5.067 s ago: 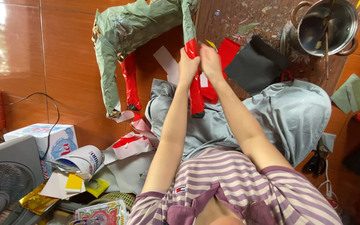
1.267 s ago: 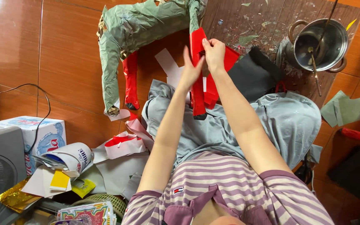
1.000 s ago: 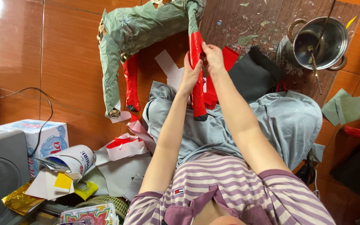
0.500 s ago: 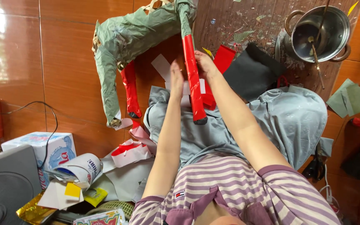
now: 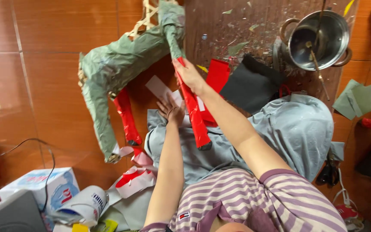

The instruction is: The recorder is assembling and decorating a paper giraffe model by pasting strips of colored paper and fabric onto its frame.

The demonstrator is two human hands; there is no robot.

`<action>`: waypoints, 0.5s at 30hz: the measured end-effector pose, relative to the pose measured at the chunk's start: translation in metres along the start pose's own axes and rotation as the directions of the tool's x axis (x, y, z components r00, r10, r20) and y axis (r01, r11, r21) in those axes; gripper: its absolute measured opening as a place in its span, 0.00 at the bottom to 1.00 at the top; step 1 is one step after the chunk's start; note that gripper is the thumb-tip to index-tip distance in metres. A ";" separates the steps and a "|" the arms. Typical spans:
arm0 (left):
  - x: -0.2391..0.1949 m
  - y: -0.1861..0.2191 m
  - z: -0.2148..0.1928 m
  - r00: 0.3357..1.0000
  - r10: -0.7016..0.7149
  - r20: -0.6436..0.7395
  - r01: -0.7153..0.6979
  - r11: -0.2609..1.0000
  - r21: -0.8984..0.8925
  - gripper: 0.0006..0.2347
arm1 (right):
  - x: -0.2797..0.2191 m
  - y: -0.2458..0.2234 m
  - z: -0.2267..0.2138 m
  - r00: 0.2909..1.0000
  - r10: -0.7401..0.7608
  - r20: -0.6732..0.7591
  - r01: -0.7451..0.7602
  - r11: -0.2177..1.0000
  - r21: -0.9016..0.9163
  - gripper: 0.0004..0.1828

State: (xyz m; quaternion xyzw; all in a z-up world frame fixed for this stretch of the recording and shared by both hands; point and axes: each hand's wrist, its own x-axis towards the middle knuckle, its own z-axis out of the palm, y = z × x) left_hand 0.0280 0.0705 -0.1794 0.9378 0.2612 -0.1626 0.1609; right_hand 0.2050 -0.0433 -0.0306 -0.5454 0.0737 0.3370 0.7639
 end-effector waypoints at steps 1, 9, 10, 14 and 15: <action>-0.002 0.000 -0.001 1.000 -0.013 0.012 0.013 1.000 -0.008 0.43 | 0.000 0.002 -0.002 0.999 0.043 0.009 -0.043 0.997 0.062 0.25; -0.005 -0.009 0.012 0.999 0.017 -0.044 -0.017 1.000 0.001 0.44 | 0.080 -0.066 -0.157 0.909 -0.298 -0.291 0.085 0.816 -0.572 0.16; -0.005 -0.009 0.011 0.998 0.026 -0.050 -0.027 1.000 -0.014 0.43 | 0.088 -0.083 -0.186 0.840 -0.452 -0.301 0.048 0.613 -0.789 0.20; -0.009 -0.010 0.012 0.998 0.033 -0.058 -0.035 0.999 -0.023 0.44 | 0.125 -0.097 -0.284 0.687 -0.665 -0.293 -0.183 0.231 -0.955 0.26; -0.011 -0.010 0.012 0.997 0.044 -0.069 -0.045 0.999 -0.015 0.43 | 0.127 -0.099 -0.298 0.723 -0.615 -0.315 -0.226 0.220 -0.949 0.29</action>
